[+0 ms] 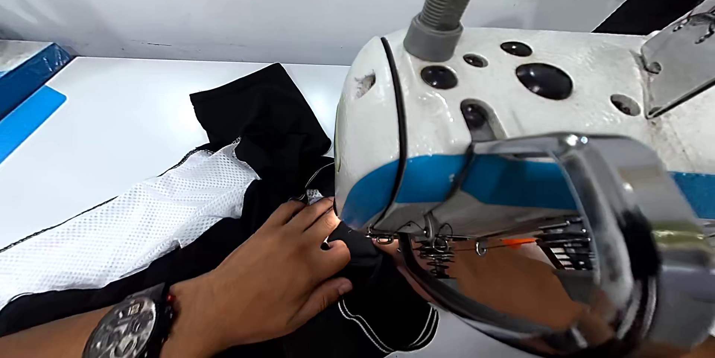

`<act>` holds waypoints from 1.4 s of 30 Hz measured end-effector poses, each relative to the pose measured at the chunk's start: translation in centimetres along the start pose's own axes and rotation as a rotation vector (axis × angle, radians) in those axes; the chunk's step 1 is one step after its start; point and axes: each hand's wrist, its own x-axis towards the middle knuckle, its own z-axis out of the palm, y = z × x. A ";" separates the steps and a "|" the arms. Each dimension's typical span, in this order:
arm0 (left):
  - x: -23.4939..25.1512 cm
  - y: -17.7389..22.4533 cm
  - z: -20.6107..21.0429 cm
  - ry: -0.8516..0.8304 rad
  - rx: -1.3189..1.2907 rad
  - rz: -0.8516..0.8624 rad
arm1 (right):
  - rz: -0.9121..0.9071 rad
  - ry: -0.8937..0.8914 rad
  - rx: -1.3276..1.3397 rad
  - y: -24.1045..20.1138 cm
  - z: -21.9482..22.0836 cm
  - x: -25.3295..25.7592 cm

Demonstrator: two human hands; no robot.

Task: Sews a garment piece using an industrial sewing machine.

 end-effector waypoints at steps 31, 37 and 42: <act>3.3 -7.6 0.0 0.207 -0.313 0.428 | -0.027 0.147 -0.085 -0.9 2.4 -0.2; 3.1 -9.9 1.2 0.123 -0.423 0.409 | -0.060 0.172 -0.078 -0.5 2.2 0.2; 0.8 -4.3 -7.2 -0.055 -0.241 0.419 | -0.152 0.152 -0.032 -0.2 2.4 0.5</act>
